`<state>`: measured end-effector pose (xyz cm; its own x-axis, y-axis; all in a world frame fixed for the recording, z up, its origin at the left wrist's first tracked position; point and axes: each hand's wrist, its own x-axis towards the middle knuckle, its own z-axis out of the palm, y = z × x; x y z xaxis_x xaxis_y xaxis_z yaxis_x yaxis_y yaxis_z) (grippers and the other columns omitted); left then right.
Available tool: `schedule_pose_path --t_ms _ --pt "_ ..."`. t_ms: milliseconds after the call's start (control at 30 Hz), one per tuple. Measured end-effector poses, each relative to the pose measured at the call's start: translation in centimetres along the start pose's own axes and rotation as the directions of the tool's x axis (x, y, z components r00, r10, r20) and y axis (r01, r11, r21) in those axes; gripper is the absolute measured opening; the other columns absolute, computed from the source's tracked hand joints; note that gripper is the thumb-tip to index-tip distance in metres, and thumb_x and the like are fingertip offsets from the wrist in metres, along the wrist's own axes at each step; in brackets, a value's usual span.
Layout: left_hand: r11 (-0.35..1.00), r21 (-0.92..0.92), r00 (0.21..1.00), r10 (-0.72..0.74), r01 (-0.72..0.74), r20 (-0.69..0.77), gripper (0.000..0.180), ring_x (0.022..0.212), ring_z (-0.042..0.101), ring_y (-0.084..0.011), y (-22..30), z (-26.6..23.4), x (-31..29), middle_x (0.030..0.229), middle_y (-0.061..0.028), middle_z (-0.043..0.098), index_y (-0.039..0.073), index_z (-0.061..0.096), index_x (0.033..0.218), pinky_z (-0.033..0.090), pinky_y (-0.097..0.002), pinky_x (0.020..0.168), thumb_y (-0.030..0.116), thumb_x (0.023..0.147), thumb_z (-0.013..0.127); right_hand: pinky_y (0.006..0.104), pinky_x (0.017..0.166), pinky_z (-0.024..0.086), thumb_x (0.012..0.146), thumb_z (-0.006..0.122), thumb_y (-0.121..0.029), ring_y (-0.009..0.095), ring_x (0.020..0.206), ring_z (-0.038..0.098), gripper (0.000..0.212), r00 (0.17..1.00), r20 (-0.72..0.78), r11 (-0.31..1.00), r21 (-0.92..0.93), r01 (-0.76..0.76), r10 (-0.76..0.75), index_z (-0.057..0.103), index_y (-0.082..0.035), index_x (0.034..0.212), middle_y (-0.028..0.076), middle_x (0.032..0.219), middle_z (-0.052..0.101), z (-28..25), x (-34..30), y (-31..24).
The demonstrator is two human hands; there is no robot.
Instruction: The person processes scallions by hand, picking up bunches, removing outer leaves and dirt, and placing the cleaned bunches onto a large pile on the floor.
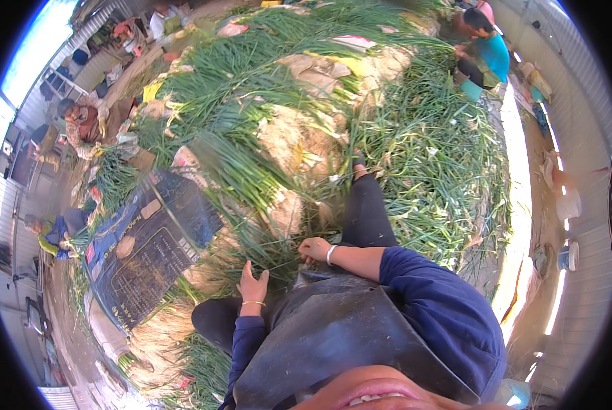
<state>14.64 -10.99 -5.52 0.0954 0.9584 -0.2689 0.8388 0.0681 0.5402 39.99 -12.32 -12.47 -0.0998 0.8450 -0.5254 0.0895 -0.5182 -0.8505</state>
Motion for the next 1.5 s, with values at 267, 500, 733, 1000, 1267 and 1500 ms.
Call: schedule_pose_path --t_ms 267,500,733,1000,1267,1500 --pt "0.962 0.159 0.958 0.184 -0.221 0.219 0.057 0.118 0.047 -0.0289 -2.9 7.0 -1.7 0.128 -0.0103 0.051 0.014 0.047 0.127 0.03 -0.0544 0.097 0.037 0.076 0.062 0.0287 0.051 0.051 0.084 0.054 -0.026 0.014 0.061 0.062 0.023 0.999 0.032 0.994 -0.108 0.002 0.002 0.063 -0.005 0.087 0.007 0.076 0.064 -1.9 0.4 1.3" --pt "0.803 0.125 0.587 0.309 -0.582 0.748 0.037 0.11 0.054 -0.0255 -7.1 13.3 1.2 0.116 -0.0103 0.059 0.016 0.056 0.117 0.036 -0.0513 0.085 0.032 0.084 0.049 0.0423 0.075 0.048 0.075 0.056 -0.029 0.032 0.086 0.063 0.03 0.831 0.556 0.41 -0.757 0.508 -0.003 0.068 -0.01 0.095 0.013 0.092 0.066 1.1 0.5 1.7" --pt "0.883 -0.034 0.352 0.222 -0.469 0.909 0.037 0.109 0.054 -0.0257 -4.8 13.6 3.9 0.114 -0.0111 0.06 0.015 0.057 0.115 0.033 -0.0518 0.087 0.034 0.084 0.048 0.0419 0.076 0.048 0.077 0.055 -0.028 0.032 0.087 0.062 0.029 0.774 0.612 0.472 -0.736 0.484 0.161 0.068 -0.011 0.097 0.013 0.095 0.066 -0.4 0.4 0.9" --pt "0.924 -0.05 0.366 0.199 -0.378 0.909 0.037 0.107 0.054 -0.0261 -3.0 11.2 5.6 0.11 -0.0121 0.06 0.014 0.058 0.112 0.031 -0.0524 0.089 0.036 0.083 0.048 0.0411 0.077 0.048 0.077 0.055 -0.029 0.031 0.088 0.062 0.029 0.778 0.617 0.407 -0.744 0.53 0.116 0.068 -0.012 0.098 0.012 0.097 0.066 -2.5 1.5 0.5" --pt "0.509 0.66 0.791 0.569 -0.552 0.223 0.023 0.091 0.057 -0.0222 1.0 10.1 1.3 0.098 -0.006 0.061 0.01 0.06 0.098 0.038 -0.0407 0.092 0.023 0.082 0.05 0.0385 0.082 0.047 0.086 0.047 -0.036 0.026 0.096 0.06 0.031 0.883 0.434 0.518 -0.722 0.458 -0.176 0.063 -0.013 0.099 0.008 0.1 0.063 -1.0 -1.1 -3.0" --pt "0.707 0.485 0.8 0.6 -0.514 -0.026 0.01 0.08 0.059 -0.0269 0.6 2.8 -6.8 0.086 -0.0092 0.062 0.007 0.054 0.086 0.041 -0.0422 0.082 0.015 0.08 0.051 0.0408 0.092 0.039 0.084 0.03 -0.069 0.036 0.107 0.054 0.076 0.83 0.553 0.579 -0.703 0.414 0.077 0.061 -0.004 0.108 0.022 0.111 0.059 3.1 -0.6 1.4"
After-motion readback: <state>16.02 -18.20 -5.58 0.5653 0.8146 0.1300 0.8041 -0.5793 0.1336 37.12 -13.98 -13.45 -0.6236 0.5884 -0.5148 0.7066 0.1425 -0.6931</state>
